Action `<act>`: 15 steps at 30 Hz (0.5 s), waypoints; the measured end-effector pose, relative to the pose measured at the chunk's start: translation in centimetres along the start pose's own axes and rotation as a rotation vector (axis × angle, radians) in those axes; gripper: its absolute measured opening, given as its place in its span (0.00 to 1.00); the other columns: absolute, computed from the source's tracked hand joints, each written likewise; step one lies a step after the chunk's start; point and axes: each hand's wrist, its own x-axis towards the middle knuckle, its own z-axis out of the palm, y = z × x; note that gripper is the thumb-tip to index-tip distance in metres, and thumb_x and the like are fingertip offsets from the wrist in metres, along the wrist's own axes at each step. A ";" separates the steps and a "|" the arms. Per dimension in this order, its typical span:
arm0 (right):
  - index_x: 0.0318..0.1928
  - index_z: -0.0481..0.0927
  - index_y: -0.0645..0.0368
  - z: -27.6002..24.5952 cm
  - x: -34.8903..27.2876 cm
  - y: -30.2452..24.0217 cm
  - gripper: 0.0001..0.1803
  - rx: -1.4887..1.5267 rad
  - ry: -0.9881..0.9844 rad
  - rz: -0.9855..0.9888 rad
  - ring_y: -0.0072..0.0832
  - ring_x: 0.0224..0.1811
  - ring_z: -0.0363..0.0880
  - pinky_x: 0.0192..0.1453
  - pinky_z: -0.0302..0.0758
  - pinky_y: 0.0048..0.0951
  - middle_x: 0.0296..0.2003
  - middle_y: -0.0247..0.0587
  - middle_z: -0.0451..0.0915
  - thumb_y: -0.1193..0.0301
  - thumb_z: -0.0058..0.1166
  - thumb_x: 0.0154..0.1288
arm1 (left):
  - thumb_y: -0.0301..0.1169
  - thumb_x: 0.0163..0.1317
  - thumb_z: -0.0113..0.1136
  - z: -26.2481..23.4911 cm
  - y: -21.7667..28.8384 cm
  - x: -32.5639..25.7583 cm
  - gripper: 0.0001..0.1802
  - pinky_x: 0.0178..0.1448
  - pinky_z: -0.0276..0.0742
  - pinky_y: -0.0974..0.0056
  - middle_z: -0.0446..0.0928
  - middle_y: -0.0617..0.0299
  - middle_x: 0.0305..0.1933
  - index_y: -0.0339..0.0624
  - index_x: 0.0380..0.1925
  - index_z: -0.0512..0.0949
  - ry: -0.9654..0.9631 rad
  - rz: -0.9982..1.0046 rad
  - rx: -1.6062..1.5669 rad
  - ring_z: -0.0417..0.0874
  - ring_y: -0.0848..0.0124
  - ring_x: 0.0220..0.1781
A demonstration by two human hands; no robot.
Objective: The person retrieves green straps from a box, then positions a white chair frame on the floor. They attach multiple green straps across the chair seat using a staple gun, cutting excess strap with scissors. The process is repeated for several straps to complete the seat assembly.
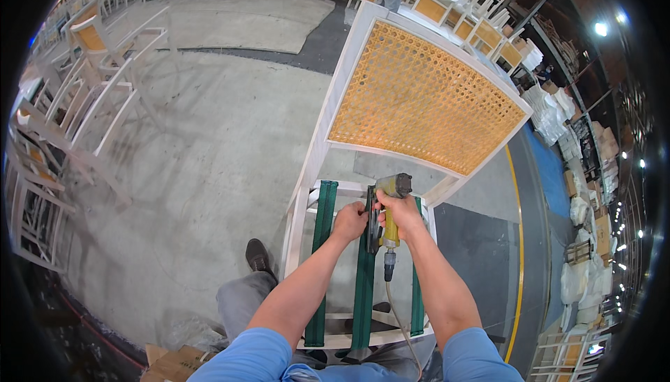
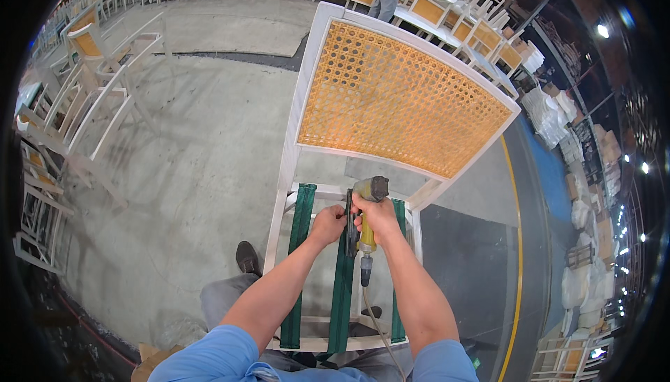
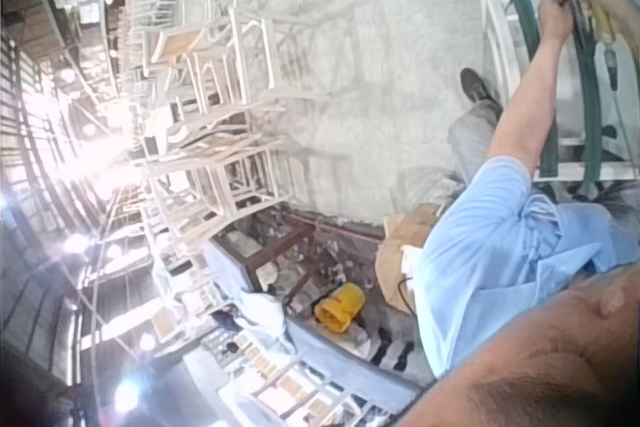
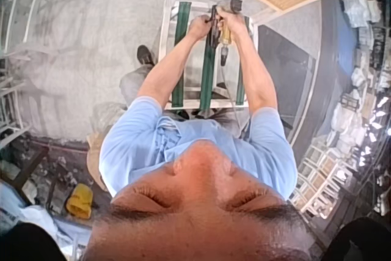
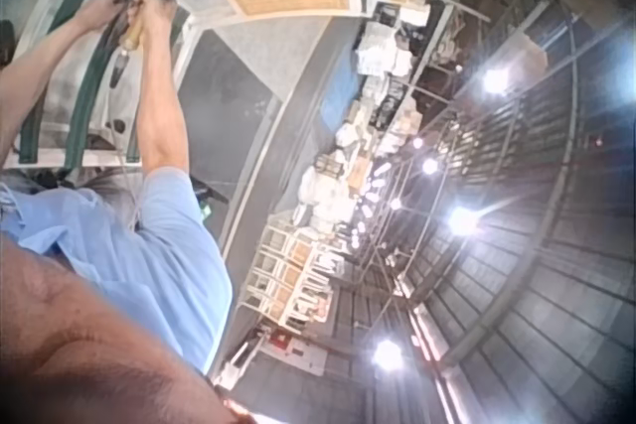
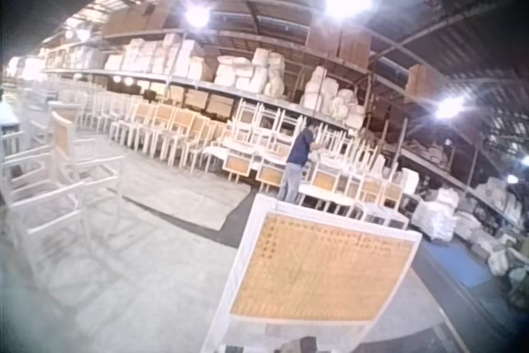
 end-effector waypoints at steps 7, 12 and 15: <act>0.42 0.84 0.57 -0.2 0.2 0.0 0.14 -0.005 0.017 -0.007 0.24 0.21 0.76 0.23 0.74 0.30 0.32 0.35 0.82 0.60 0.69 0.71 | 0.33 0.65 0.67 -0.2 -0.8 0.1 0.11 0.45 0.80 0.53 0.85 0.50 0.32 0.34 0.35 0.82 0.018 0.028 -0.092 0.86 0.57 0.36; 0.41 0.84 0.57 -0.6 0.4 0.5 0.14 -0.022 0.037 -0.002 0.25 0.21 0.77 0.23 0.74 0.31 0.31 0.34 0.82 0.59 0.68 0.71 | 0.33 0.65 0.68 0.2 -1.2 0.3 0.12 0.43 0.79 0.55 0.84 0.52 0.31 0.33 0.33 0.81 0.013 0.074 -0.105 0.84 0.63 0.34; 0.41 0.84 0.56 -0.8 0.1 0.1 0.13 -0.059 0.064 0.003 0.25 0.22 0.78 0.23 0.75 0.31 0.31 0.34 0.82 0.60 0.68 0.71 | 0.34 0.68 0.67 0.5 -1.5 0.3 0.12 0.43 0.79 0.56 0.84 0.54 0.33 0.33 0.35 0.81 0.005 0.069 -0.142 0.84 0.65 0.34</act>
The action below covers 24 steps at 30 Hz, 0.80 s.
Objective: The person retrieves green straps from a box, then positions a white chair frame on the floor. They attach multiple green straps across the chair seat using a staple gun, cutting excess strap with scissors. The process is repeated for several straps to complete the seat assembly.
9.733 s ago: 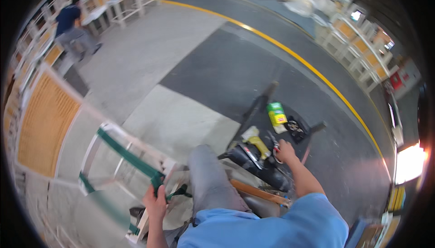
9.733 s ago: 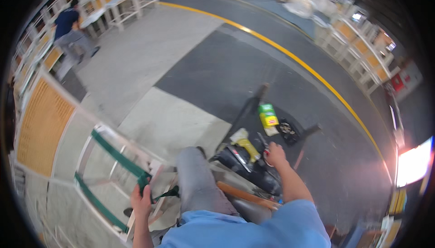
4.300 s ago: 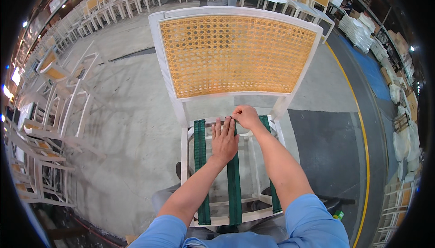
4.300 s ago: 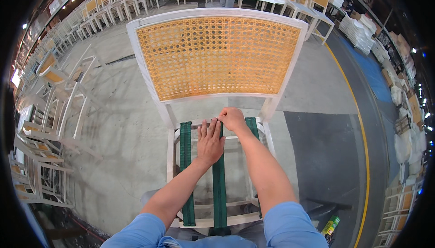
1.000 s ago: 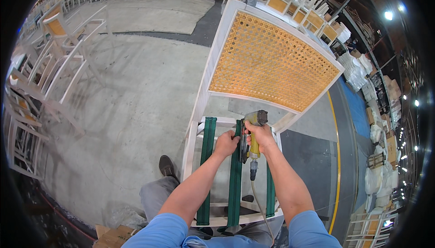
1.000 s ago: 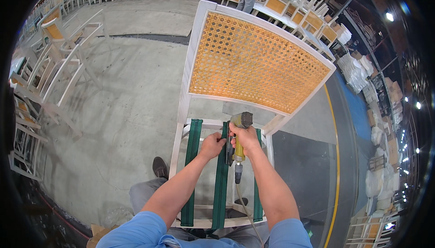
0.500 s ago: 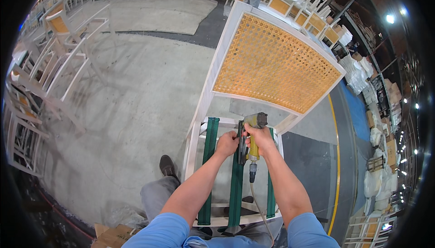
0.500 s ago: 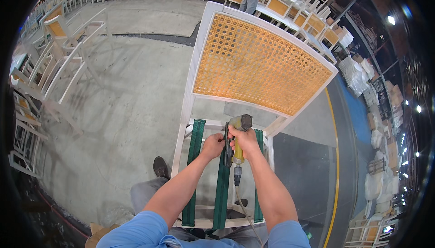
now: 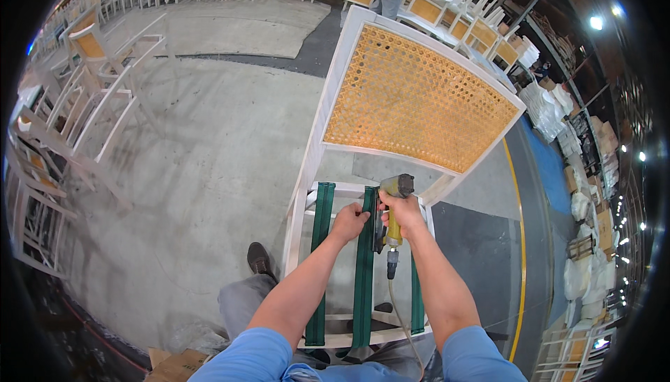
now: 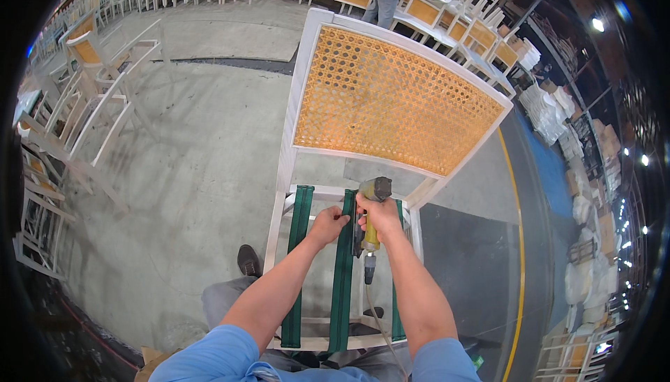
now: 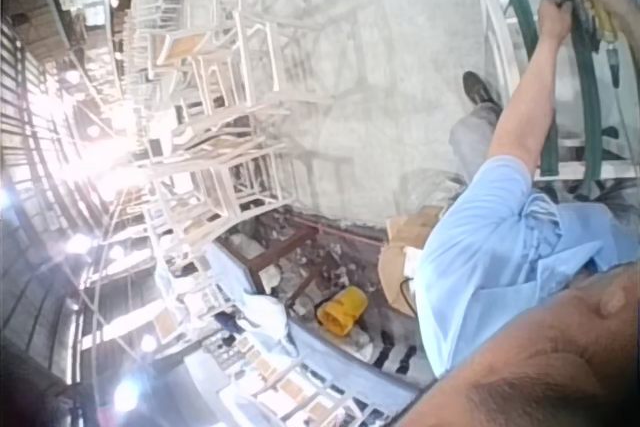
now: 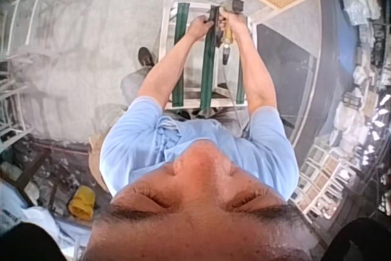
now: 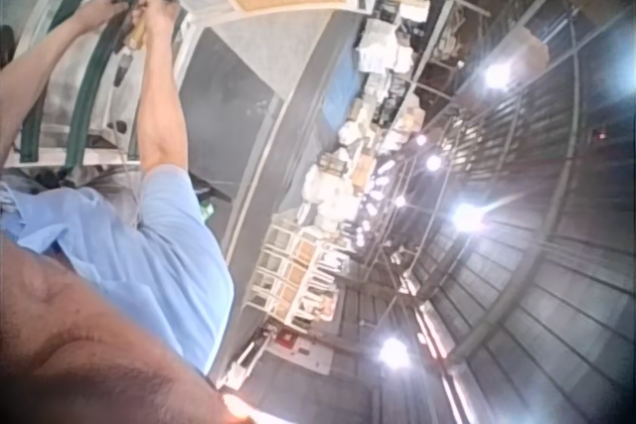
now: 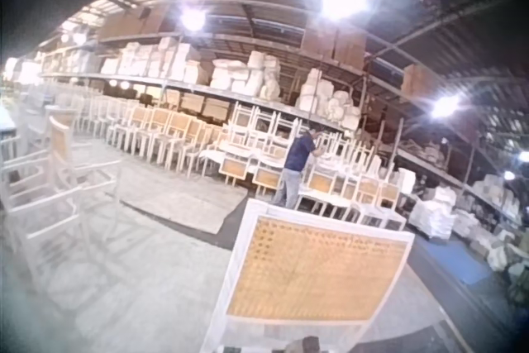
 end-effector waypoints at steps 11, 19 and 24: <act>0.50 0.84 0.60 -12.4 -12.4 0.9 0.13 0.025 -0.001 -0.131 0.25 0.22 0.80 0.26 0.78 0.30 0.35 0.37 0.86 0.68 0.68 0.71 | 0.33 0.80 0.53 -1.0 3.9 -4.6 0.16 0.57 0.87 0.49 0.85 0.47 0.59 0.36 0.60 0.73 -0.469 -0.492 -0.637 0.90 0.53 0.53; 0.51 0.85 0.62 -31.5 -30.7 12.6 0.18 -0.161 0.371 0.121 0.23 0.28 0.81 0.31 0.78 0.29 0.38 0.35 0.86 0.64 0.71 0.68 | 0.40 0.82 0.51 1.5 5.7 -18.2 0.19 0.53 0.88 0.48 0.83 0.49 0.59 0.36 0.60 0.73 -0.334 -0.616 -0.885 0.88 0.54 0.49; 0.51 0.86 0.59 -38.5 -36.3 27.7 0.19 0.008 0.488 0.328 0.23 0.27 0.81 0.30 0.77 0.29 0.35 0.34 0.86 0.62 0.73 0.66 | 0.41 0.82 0.53 2.5 8.6 -30.5 0.15 0.51 0.86 0.45 0.85 0.55 0.50 0.43 0.56 0.75 -0.346 -0.750 -0.907 0.87 0.53 0.46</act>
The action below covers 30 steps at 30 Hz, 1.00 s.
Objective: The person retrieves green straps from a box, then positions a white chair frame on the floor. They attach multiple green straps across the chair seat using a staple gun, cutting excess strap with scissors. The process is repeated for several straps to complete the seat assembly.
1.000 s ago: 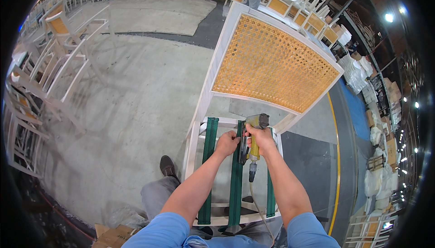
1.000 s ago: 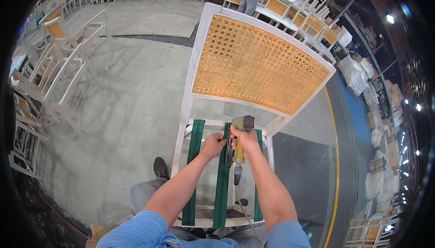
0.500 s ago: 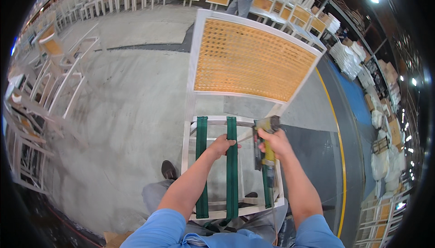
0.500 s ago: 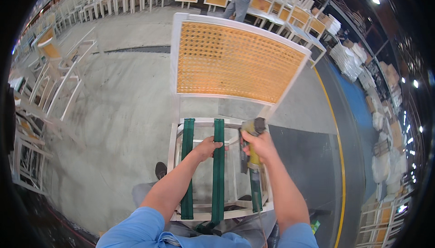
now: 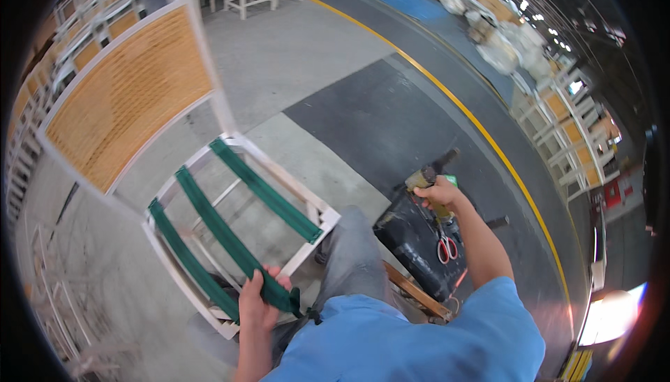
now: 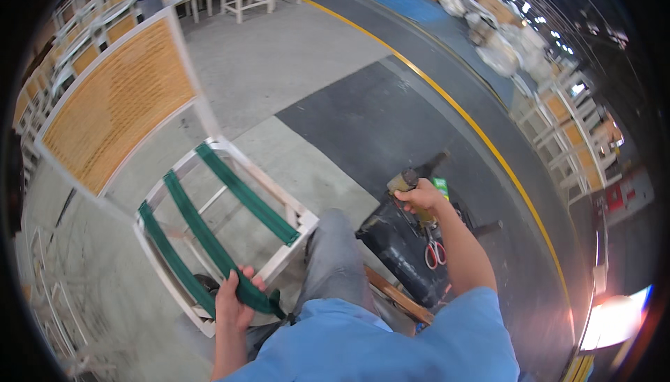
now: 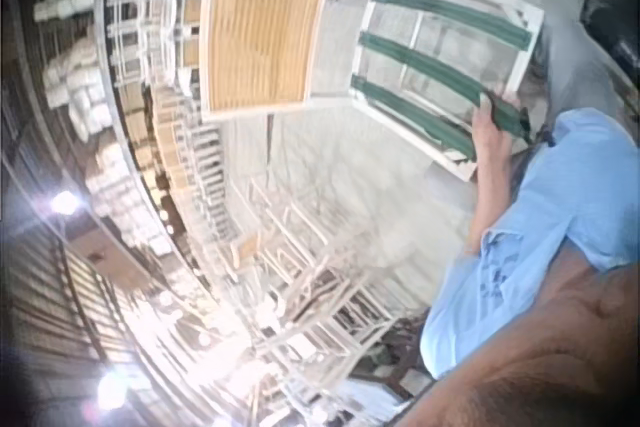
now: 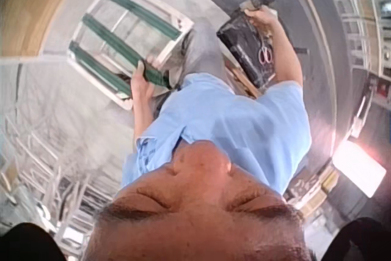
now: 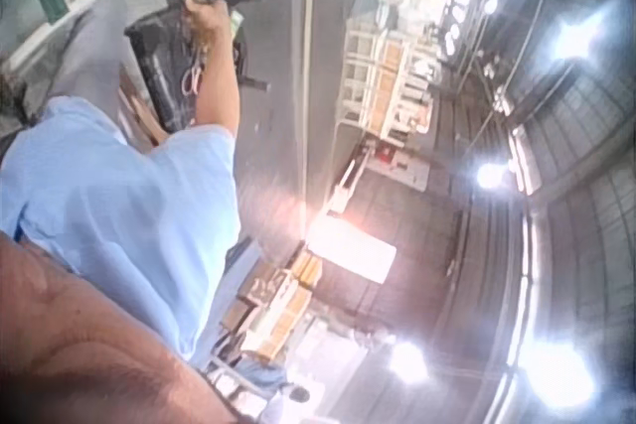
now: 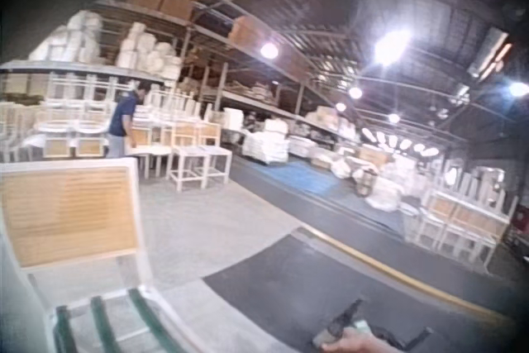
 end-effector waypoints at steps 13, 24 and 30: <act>0.52 0.86 0.55 -16.7 -19.9 1.3 0.24 -0.687 0.651 -0.395 0.47 0.50 0.87 0.55 0.81 0.42 0.46 0.51 0.88 0.62 0.76 0.56 | 0.42 0.74 0.65 -5.0 -3.8 -1.9 0.21 0.57 0.81 0.48 0.83 0.58 0.41 0.45 0.61 0.76 0.123 -0.319 0.307 0.83 0.58 0.44; 0.55 0.86 0.57 -33.2 -41.0 -5.5 0.22 -1.140 1.377 -0.034 0.32 0.39 0.88 0.47 0.82 0.38 0.40 0.44 0.90 0.62 0.72 0.63 | 0.45 0.78 0.58 -5.2 -2.4 -0.1 0.18 0.70 0.73 0.48 0.75 0.54 0.44 0.39 0.44 0.75 0.054 -0.519 0.381 0.75 0.59 0.51; 0.54 0.87 0.57 -30.6 -37.2 -8.6 0.22 -0.812 1.171 -0.226 0.31 0.38 0.87 0.45 0.81 0.37 0.38 0.44 0.90 0.61 0.72 0.63 | 0.45 0.80 0.55 -6.0 -2.9 -0.6 0.19 0.54 0.81 0.47 0.80 0.60 0.43 0.44 0.60 0.76 0.116 -0.342 0.456 0.83 0.58 0.45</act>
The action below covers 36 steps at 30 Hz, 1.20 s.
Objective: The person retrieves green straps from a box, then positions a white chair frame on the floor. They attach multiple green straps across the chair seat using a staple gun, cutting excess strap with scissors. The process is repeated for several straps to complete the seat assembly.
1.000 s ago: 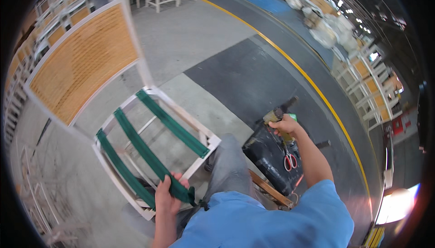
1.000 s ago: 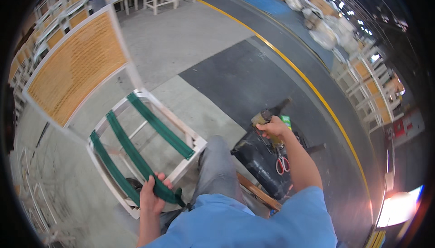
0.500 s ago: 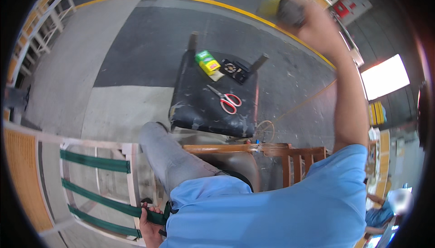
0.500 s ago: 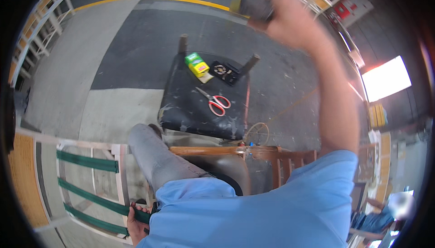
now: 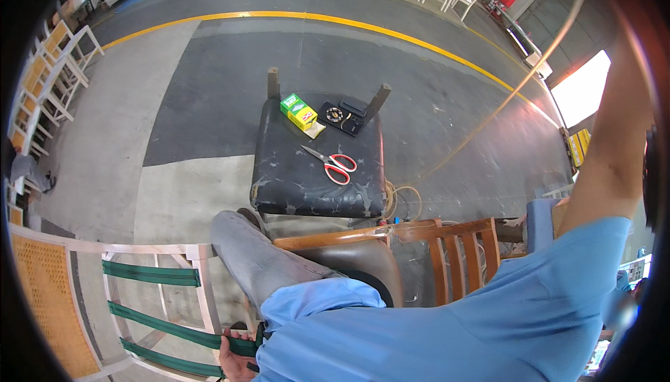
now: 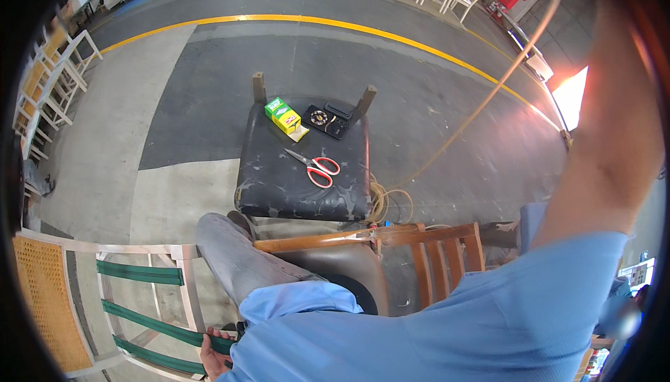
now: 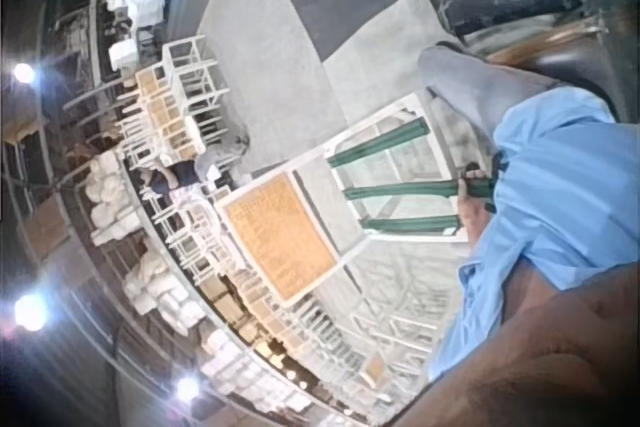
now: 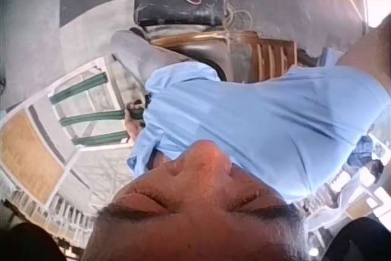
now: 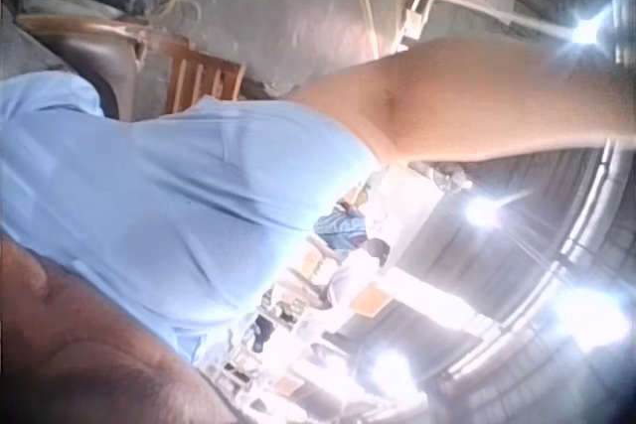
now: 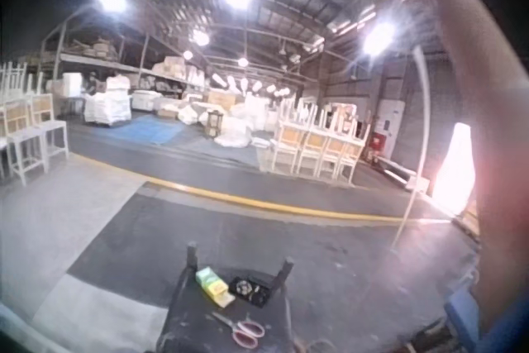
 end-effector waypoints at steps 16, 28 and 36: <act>0.50 0.83 0.68 47.4 -15.4 -12.8 0.26 1.008 -1.404 0.466 0.29 0.25 0.83 0.24 0.79 0.33 0.34 0.46 0.84 0.63 0.78 0.60 | 0.58 0.72 0.63 0.9 -3.2 0.8 0.32 0.57 0.82 0.47 0.81 0.55 0.45 0.41 0.59 0.74 0.054 0.223 -0.221 0.85 0.54 0.47; 0.44 0.88 0.68 52.0 -20.2 -11.3 0.29 0.175 -0.916 -0.197 0.58 0.43 0.87 0.49 0.82 0.49 0.37 0.60 0.88 0.52 0.75 0.56 | 0.46 0.81 0.55 2.0 -2.6 -0.6 0.26 0.58 0.87 0.48 0.85 0.46 0.52 0.31 0.59 0.75 0.119 0.306 -0.194 0.89 0.53 0.51; 0.55 0.85 0.64 45.0 -29.5 -31.6 0.16 1.058 -1.277 -0.429 0.25 0.39 0.86 0.47 0.83 0.30 0.41 0.38 0.87 0.66 0.53 0.81 | 0.44 0.84 0.49 1.9 -3.8 2.9 0.25 0.62 0.85 0.54 0.86 0.45 0.51 0.30 0.59 0.76 0.151 0.431 -0.076 0.88 0.57 0.55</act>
